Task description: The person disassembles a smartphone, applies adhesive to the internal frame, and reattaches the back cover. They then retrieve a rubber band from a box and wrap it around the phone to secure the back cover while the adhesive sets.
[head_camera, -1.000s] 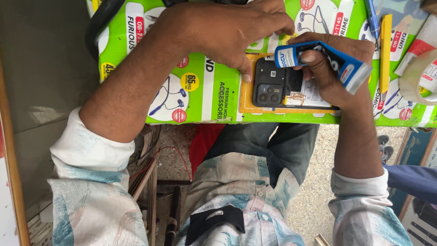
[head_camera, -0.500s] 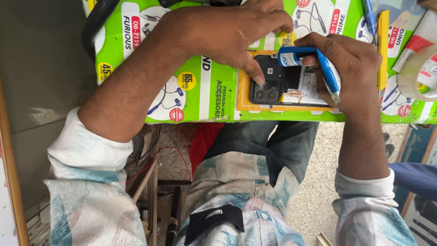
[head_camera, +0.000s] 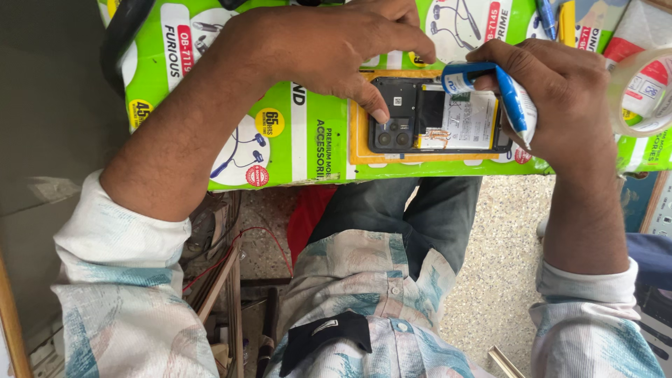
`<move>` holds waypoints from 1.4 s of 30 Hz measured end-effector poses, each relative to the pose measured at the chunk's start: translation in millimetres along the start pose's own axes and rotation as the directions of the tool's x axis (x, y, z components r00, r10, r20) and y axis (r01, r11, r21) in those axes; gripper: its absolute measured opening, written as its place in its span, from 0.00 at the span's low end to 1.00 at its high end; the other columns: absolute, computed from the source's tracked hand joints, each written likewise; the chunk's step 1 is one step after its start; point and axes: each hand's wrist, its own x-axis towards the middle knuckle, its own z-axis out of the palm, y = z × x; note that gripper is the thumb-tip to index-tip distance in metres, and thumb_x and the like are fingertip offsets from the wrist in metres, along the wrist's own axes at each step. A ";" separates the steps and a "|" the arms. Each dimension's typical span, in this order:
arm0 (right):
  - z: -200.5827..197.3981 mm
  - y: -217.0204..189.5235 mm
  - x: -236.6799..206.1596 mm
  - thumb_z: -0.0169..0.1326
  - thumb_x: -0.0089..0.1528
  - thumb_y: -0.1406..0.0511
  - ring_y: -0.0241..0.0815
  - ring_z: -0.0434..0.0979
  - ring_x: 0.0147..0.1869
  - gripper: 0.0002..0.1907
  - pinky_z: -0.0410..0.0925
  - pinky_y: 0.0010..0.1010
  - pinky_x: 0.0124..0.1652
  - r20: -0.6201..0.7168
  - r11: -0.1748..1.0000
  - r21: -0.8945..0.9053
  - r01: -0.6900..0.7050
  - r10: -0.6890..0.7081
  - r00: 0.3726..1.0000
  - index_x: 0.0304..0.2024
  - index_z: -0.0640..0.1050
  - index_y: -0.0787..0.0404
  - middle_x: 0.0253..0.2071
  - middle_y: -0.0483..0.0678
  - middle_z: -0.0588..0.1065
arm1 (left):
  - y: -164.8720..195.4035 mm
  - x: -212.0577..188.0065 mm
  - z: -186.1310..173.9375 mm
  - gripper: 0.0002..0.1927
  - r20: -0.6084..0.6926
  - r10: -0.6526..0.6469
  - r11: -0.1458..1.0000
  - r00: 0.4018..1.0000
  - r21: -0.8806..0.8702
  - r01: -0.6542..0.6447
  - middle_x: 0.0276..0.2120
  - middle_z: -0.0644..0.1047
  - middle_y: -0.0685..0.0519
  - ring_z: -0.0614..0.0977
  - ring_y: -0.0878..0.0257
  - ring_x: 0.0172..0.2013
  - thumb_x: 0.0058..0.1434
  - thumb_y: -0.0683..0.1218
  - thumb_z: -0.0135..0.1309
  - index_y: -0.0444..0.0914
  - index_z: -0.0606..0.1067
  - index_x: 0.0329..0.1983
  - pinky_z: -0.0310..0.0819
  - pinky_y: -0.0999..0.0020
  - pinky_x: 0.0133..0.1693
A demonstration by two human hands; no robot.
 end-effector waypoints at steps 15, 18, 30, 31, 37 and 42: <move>-17.5 16.7 -27.0 0.61 0.72 0.72 0.46 0.80 0.34 0.09 0.69 0.32 0.36 0.002 0.989 -0.140 -0.039 0.040 0.999 0.53 0.79 0.71 0.37 0.56 0.79 | 6.9 -3.9 -6.0 0.25 0.112 0.071 0.997 0.991 0.020 -0.074 0.56 0.68 0.48 0.67 0.51 0.59 0.59 0.52 0.69 0.55 0.80 0.61 0.63 0.56 0.57; -21.5 19.6 -31.2 0.60 0.71 0.72 0.46 0.79 0.34 0.09 0.68 0.31 0.34 0.004 0.985 -0.164 -0.050 0.052 0.999 0.53 0.80 0.71 0.36 0.56 0.79 | 7.9 -4.1 -9.5 0.30 0.129 0.095 0.995 0.987 -0.002 -0.095 0.57 0.67 0.47 0.66 0.50 0.60 0.54 0.53 0.71 0.53 0.79 0.61 0.62 0.56 0.57; -31.8 25.1 -59.1 0.58 0.70 0.74 0.44 0.77 0.32 0.08 0.67 0.30 0.35 -0.036 0.960 -0.261 -0.100 0.094 0.995 0.52 0.80 0.72 0.34 0.54 0.78 | 16.1 -8.7 -15.5 0.39 0.081 0.092 0.996 0.992 0.011 -0.093 0.62 0.70 0.45 0.70 0.47 0.62 0.40 0.53 0.75 0.51 0.80 0.60 0.66 0.56 0.57; -31.1 24.6 -62.1 0.58 0.70 0.75 0.43 0.77 0.32 0.09 0.68 0.30 0.35 -0.045 0.958 -0.267 -0.103 0.095 0.994 0.53 0.79 0.72 0.35 0.54 0.78 | 16.8 -9.0 -15.5 0.39 0.087 0.074 0.997 0.994 0.015 -0.075 0.62 0.70 0.45 0.70 0.47 0.61 0.40 0.54 0.75 0.51 0.80 0.60 0.67 0.56 0.56; -27.9 9.0 -83.0 0.63 0.70 0.73 0.47 0.77 0.32 0.10 0.66 0.34 0.34 -0.056 0.938 -0.273 -0.213 0.205 0.977 0.53 0.81 0.69 0.33 0.54 0.76 | 23.4 -7.1 -14.7 0.38 0.143 -0.047 0.997 0.989 0.073 0.037 0.59 0.70 0.45 0.72 0.48 0.57 0.39 0.53 0.75 0.53 0.80 0.59 0.69 0.56 0.52; -25.8 0.8 -90.8 0.60 0.71 0.72 0.45 0.78 0.36 0.09 0.67 0.31 0.37 -0.091 0.943 -0.276 -0.188 0.169 0.981 0.53 0.79 0.68 0.35 0.53 0.76 | 27.6 -5.3 -15.2 0.38 0.148 -0.049 0.996 0.988 0.077 0.038 0.57 0.71 0.45 0.74 0.49 0.54 0.41 0.53 0.73 0.53 0.80 0.60 0.71 0.58 0.50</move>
